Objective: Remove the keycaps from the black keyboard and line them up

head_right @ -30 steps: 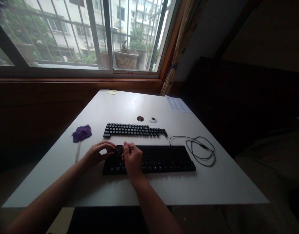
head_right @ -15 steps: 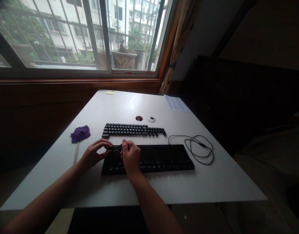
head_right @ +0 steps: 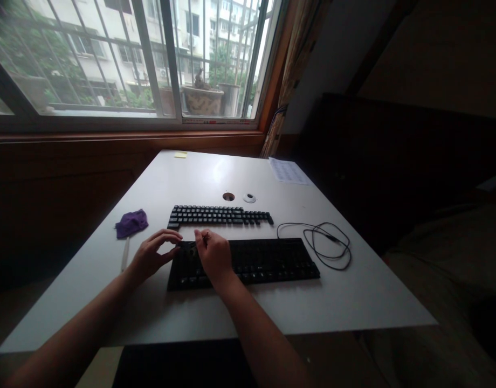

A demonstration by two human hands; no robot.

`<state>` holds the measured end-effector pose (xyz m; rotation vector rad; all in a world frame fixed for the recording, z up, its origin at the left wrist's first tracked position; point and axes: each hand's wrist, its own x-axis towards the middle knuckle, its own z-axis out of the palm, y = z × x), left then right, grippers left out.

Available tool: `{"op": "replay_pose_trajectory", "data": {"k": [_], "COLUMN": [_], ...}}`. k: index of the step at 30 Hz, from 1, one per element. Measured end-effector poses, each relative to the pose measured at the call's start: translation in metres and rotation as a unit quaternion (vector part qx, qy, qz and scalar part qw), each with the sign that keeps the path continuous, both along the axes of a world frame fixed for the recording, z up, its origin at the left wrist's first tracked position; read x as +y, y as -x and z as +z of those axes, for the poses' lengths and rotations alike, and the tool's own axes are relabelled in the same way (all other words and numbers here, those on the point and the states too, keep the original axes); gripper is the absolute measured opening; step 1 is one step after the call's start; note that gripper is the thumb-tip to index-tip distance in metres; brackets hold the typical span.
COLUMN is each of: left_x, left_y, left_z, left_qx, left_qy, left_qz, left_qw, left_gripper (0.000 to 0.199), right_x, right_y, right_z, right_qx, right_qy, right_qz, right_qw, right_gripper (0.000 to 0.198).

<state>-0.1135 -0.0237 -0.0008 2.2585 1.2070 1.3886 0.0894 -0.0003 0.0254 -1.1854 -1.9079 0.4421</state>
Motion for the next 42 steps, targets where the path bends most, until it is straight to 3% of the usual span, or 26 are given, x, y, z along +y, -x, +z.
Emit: {"op": "replay_pose_trajectory", "data": {"k": [7, 12, 15, 31, 38, 42], "left_x": [0.004, 0.005, 0.004, 0.004, 0.008, 0.006], "left_y": [0.004, 0.006, 0.006, 0.005, 0.006, 0.008], "left_z": [-0.001, -0.003, -0.002, 0.001, -0.004, -0.003], "left_qx": [-0.023, -0.021, -0.016, -0.015, -0.04, -0.068], "left_qy": [-0.002, -0.007, -0.006, -0.003, 0.021, 0.061], "left_qz": [0.012, 0.014, 0.019, 0.033, 0.028, 0.074], "left_qw": [1.0, 1.0, 1.0, 0.999, 0.999, 0.993], "left_gripper": [0.016, 0.016, 0.015, 0.012, 0.018, 0.018], "right_x": [0.015, 0.028, 0.033, 0.037, 0.047, 0.061], "right_y": [-0.017, -0.017, -0.013, 0.002, 0.007, 0.013], "right_z": [0.005, -0.003, -0.01, -0.019, -0.011, -0.009], "right_qx": [-0.051, -0.087, -0.099, -0.082, -0.153, -0.234], "right_qy": [-0.127, -0.119, -0.099, -0.069, -0.069, -0.031], "right_qz": [0.064, 0.187, 0.227, 0.235, 0.217, 0.16], "right_qw": [0.989, 0.971, 0.964, 0.966, 0.962, 0.958], "right_gripper": [0.022, 0.017, 0.02, 0.022, 0.02, 0.021]}}
